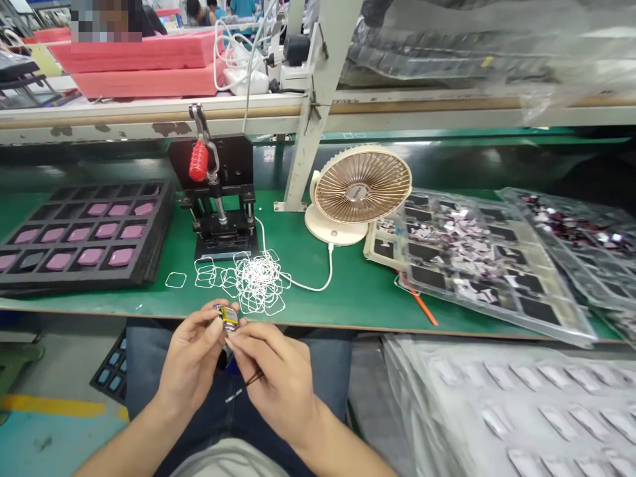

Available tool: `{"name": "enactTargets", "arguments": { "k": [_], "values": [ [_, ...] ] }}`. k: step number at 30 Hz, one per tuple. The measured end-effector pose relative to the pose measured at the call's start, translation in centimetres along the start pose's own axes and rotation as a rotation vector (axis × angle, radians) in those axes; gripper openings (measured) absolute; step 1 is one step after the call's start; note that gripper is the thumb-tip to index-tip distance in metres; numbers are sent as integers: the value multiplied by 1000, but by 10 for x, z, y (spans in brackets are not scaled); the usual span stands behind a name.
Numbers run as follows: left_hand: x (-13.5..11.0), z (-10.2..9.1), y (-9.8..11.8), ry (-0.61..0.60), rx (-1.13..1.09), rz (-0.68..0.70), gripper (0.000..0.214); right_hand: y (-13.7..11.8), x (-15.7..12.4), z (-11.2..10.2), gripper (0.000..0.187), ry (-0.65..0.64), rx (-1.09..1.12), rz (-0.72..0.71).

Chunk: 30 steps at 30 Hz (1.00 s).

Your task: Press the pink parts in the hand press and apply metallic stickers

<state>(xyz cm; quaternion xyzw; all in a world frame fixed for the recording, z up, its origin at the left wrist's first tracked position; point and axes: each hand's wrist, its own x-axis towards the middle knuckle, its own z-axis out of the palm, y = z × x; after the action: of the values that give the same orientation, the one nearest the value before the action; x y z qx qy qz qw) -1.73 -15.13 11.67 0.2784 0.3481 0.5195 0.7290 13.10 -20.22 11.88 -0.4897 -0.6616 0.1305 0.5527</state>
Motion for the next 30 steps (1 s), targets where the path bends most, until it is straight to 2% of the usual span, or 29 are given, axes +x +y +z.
{"name": "enactTargets", "arguments": {
  "k": [4, 10, 15, 20, 30],
  "values": [
    [1, -2, -2, -2, 3, 15, 12, 2, -1, 3, 37, -11, -34, -8],
    [0, -3, -2, -15, -27, -37, 42, 7, -3, 3, 33, -4, -59, -35],
    [0, -6, -6, -56, 7, -42, 36, 8, -6, 0, 33, 2, -161, -102],
    [2, -10, -14, -45, 5, 43, 38, 10, -9, 1, 21, 31, -211, -187],
    [4, -14, -17, -90, 34, 114, 33, 17, -12, -1, 16, -2, -190, -202]
  ]
}}
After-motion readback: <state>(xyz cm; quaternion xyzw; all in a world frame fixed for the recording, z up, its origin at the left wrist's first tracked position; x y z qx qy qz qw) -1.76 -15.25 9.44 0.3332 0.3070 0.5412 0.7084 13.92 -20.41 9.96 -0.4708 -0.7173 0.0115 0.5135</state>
